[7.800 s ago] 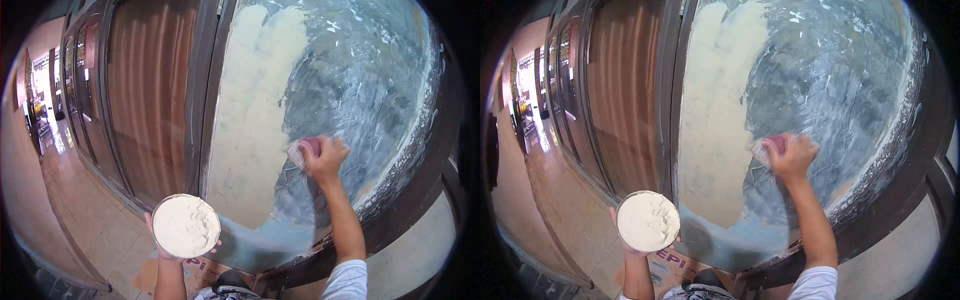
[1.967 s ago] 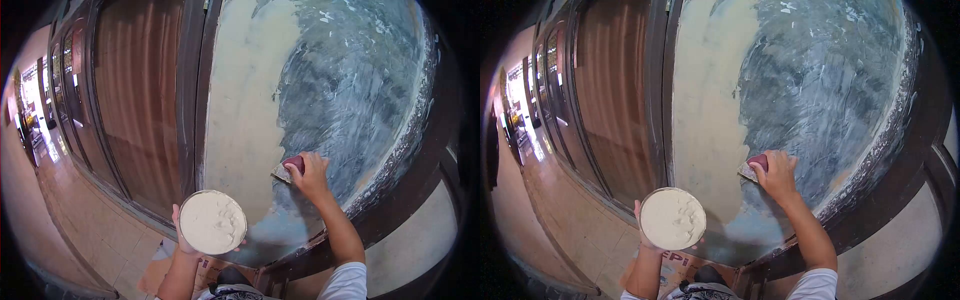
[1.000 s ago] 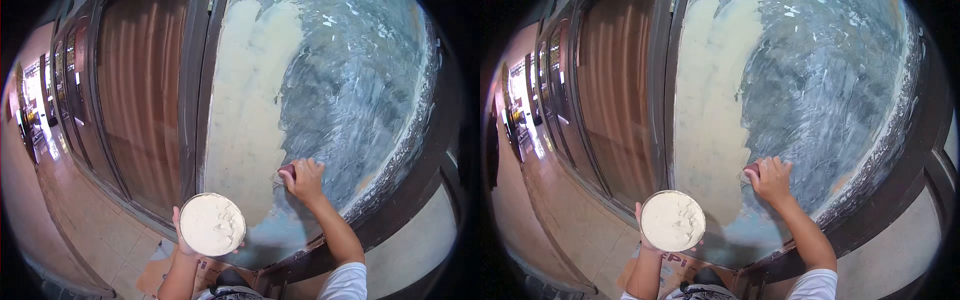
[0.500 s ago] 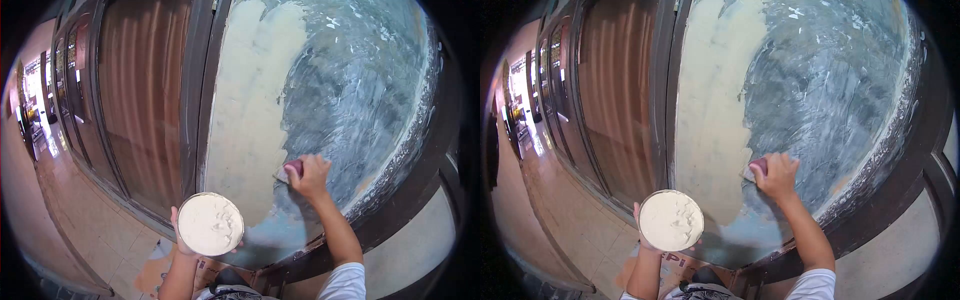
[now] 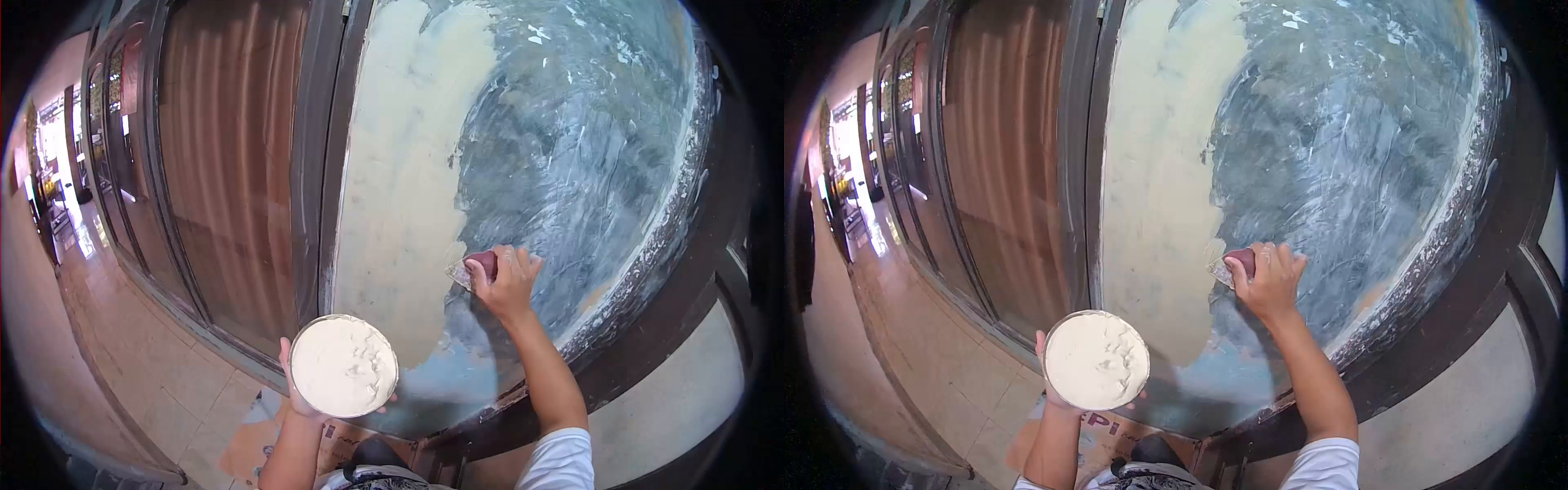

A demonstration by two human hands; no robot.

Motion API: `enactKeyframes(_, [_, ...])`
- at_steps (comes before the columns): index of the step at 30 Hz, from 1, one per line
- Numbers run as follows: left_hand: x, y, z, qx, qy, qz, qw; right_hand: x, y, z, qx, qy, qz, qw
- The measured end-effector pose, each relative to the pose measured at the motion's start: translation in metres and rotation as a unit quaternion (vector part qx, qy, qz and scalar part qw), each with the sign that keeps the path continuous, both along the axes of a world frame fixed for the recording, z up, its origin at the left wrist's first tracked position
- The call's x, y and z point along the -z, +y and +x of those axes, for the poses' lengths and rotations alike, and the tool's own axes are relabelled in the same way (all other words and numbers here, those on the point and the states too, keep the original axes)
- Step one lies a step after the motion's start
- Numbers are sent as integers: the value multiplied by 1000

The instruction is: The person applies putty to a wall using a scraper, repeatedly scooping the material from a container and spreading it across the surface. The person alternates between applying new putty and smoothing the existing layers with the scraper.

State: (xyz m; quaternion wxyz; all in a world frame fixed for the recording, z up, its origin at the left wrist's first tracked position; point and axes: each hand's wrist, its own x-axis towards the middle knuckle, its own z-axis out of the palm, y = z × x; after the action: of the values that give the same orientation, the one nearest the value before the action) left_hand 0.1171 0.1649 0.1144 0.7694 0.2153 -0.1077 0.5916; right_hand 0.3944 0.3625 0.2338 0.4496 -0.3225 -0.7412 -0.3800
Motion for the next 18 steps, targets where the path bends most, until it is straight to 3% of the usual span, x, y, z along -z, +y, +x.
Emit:
enactKeyframes(4, [-10, -12, 4, 38, -115, -85, 989, 14, -3, 1, 5, -90, -20, 996])
enactKeyframes(5, [-5, -10, 1, 37, -115, -84, 989, 11, 0, 1, 3, -90, -19, 996])
enactKeyframes(7, [1, -2, -2, -1, 7, 4, 1000, -3, 2, 0, -6, 10, 7, 1000])
enactKeyframes(9, [-1, -10, 0, -4, -20, -39, 999, -8, 0, 3, 1, 30, 0, 1000])
enactKeyframes(11, [-6, -11, 2, 10, -84, -71, 994, -2, -2, 3, -24, -20, 2, 1000])
enactKeyframes(12, [-2, -8, -2, 3, -43, -41, 998, 5, -3, 2, -36, -42, -16, 998])
enactKeyframes(15, [3, -6, -3, 14, -59, -47, 997, -6, -1, 1, 11, -28, -5, 1000])
enactKeyframes(18, [1, -6, -1, -7, -44, -56, 997, -27, 1, 0, -4, 43, 23, 999])
